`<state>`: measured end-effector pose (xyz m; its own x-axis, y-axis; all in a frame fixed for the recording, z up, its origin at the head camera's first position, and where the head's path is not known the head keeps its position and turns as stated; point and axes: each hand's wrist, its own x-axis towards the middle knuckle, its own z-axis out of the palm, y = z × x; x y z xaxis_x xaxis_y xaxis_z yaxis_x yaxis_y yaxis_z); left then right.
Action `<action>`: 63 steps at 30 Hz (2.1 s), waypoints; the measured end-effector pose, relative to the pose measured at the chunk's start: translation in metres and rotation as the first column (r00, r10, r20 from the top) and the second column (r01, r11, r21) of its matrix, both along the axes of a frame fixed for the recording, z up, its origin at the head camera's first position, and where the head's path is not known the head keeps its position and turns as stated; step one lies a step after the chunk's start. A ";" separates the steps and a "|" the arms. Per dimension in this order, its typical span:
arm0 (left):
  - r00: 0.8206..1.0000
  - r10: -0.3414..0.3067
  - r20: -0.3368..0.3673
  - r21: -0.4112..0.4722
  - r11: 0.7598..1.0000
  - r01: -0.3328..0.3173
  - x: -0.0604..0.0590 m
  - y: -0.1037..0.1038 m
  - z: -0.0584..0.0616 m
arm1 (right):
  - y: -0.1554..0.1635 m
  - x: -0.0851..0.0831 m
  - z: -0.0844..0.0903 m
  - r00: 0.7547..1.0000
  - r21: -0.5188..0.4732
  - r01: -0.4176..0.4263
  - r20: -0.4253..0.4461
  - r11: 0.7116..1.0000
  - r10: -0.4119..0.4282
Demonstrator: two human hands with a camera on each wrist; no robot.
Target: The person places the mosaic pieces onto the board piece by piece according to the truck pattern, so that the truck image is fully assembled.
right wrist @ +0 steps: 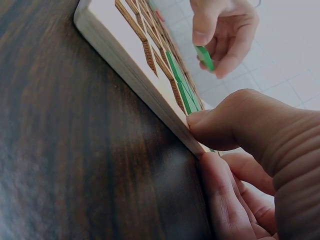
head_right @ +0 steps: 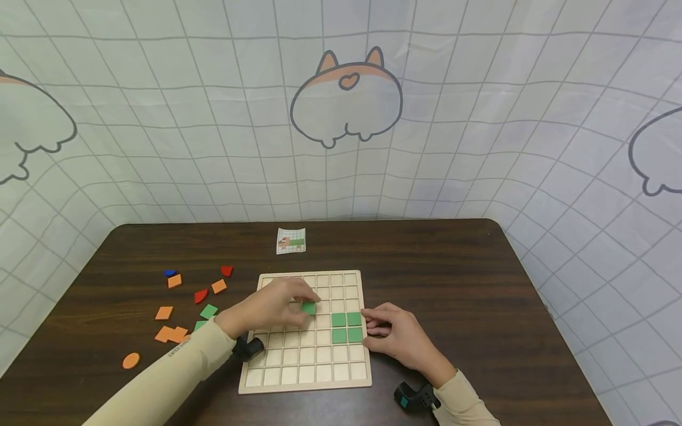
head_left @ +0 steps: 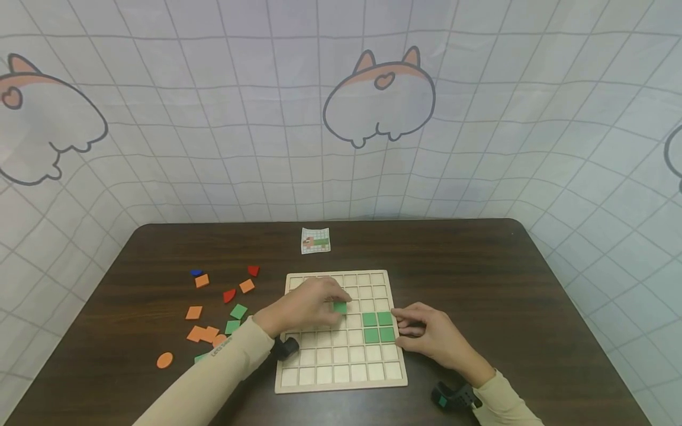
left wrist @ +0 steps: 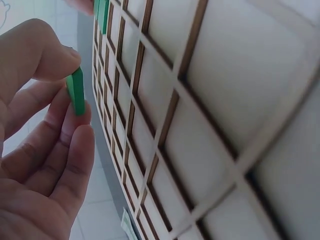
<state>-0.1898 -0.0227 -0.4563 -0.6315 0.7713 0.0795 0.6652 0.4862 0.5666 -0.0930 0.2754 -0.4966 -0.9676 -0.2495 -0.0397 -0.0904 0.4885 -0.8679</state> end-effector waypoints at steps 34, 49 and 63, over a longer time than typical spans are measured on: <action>1.000 -0.014 0.012 -0.057 0.998 0.015 0.012 0.025 -0.014 | 0.000 0.000 0.000 1.000 0.020 -0.007 -0.024 1.000 0.007; 0.999 -0.025 0.020 -0.036 0.999 0.026 0.012 0.020 -0.013 | -0.001 -0.002 0.002 1.000 0.026 -0.005 -0.022 1.000 0.006; 0.999 -0.019 0.038 -0.037 0.999 0.020 0.013 0.015 -0.010 | -0.004 -0.001 0.003 1.000 0.019 -0.019 -0.015 1.000 0.019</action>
<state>-0.1765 -0.0081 -0.4662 -0.6185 0.7854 0.0268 0.6530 0.4947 0.5735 -0.0943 0.2713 -0.4939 -0.9632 -0.2673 -0.0296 -0.1131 0.5025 -0.8571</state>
